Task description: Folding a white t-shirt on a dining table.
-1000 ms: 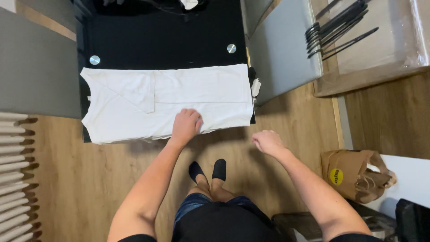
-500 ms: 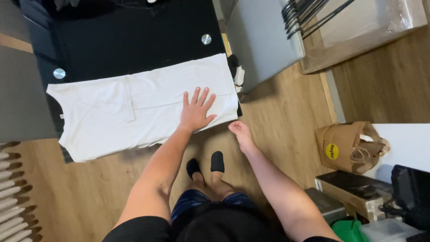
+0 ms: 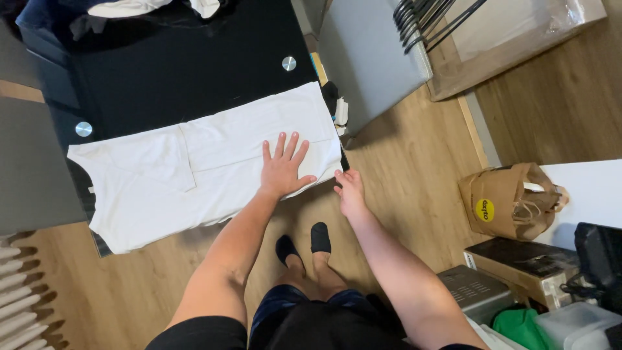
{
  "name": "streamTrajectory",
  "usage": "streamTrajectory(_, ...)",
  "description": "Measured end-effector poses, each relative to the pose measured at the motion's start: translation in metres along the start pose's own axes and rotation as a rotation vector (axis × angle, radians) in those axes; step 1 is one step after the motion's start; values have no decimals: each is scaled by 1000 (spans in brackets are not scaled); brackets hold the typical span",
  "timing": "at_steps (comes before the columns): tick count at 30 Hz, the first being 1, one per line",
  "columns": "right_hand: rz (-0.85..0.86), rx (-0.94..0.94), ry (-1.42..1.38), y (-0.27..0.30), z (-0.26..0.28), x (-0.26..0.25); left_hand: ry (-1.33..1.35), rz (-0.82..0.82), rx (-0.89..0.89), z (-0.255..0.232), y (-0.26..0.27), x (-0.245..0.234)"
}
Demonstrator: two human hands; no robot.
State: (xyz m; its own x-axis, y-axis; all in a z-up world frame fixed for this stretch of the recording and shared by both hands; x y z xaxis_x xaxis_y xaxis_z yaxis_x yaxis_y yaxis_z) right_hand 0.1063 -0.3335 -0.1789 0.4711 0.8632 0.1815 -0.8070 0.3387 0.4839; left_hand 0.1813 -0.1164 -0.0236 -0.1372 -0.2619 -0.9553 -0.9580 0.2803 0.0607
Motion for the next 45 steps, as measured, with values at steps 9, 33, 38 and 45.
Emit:
streamTrajectory(9,-40,-91,199,8,15,-7,-15,42,-22,-3,-2,-9)
streamTrajectory(33,848,-138,1126,-3,25,-67,23,-29,5,-2,3,-7)
streamTrajectory(38,781,-377,1108,-15,39,-68,17,-39,2,-3,2,-7)
streamTrajectory(45,312,-269,788,-13,51,-56,250,-109,28,3,12,-21)
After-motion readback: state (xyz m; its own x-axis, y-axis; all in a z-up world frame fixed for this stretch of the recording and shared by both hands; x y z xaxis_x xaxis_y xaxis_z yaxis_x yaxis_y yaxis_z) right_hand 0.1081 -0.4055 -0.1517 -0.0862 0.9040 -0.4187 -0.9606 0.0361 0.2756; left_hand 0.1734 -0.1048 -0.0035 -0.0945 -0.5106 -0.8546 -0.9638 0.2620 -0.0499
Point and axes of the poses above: each hand's wrist, its own y-axis away from the middle knuckle, its own x-axis out of the palm, z = x × y, the point moved 8 cm from there along -y, towards the middle knuckle, and after that the axes turned 9 degrees about -x, right-handed, at the moved point
